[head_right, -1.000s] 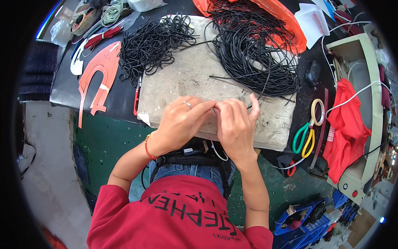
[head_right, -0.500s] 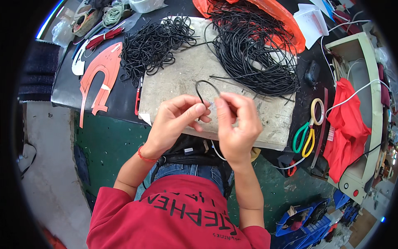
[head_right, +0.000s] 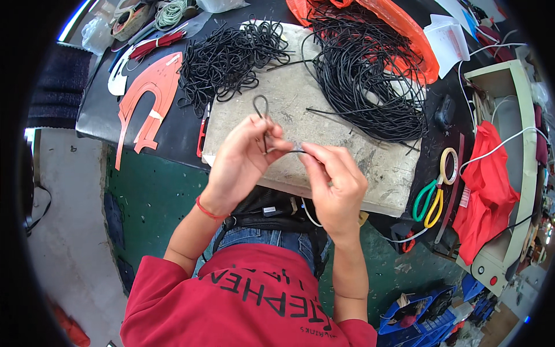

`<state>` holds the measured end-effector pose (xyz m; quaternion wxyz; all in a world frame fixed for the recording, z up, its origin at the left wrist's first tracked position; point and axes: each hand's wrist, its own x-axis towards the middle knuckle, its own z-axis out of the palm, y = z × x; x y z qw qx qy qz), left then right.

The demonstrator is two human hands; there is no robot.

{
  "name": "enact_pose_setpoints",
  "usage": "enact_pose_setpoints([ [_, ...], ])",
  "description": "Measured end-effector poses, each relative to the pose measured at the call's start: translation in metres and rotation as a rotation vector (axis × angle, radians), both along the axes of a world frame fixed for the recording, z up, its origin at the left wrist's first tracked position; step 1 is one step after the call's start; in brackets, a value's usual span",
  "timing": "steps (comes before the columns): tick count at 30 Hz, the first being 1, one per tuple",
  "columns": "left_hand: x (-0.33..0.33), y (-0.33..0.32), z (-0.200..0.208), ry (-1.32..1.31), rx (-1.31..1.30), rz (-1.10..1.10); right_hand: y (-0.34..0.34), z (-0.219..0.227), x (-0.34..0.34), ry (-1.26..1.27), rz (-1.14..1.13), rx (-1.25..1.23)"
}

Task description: The recorder is knotting black elastic cords for footwear assembly.

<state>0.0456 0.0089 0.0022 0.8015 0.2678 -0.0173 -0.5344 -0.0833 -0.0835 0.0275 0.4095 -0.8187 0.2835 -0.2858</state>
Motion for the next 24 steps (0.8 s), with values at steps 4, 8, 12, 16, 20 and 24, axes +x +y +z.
enact_pose_setpoints([
  [4, 0.003, 0.001, 0.001, -0.322, 0.182, -0.159, -0.003, -0.001, 0.002, -0.003, -0.026, -0.270],
  [8, -0.001, 0.004, 0.008, -0.549, 0.207, -0.247, 0.001, -0.004, 0.010, -0.106, 0.006, -0.326],
  [12, -0.003, 0.004, 0.014, -0.550, 0.259, -0.221, 0.002, -0.004, 0.008, -0.088, -0.006, -0.237],
  [16, 0.006, 0.005, 0.014, -1.105, 0.429, -0.185, -0.012, 0.011, -0.006, 0.047, 0.072, -0.359],
  [20, 0.001, 0.012, 0.011, -1.625, 0.257, -0.178, -0.022, 0.027, 0.004, 0.080, 0.281, -0.302],
  [24, 0.006, 0.017, 0.017, -0.826, 0.134, -0.319, -0.046, -0.001, -0.001, 0.025, 0.312, 0.147],
])
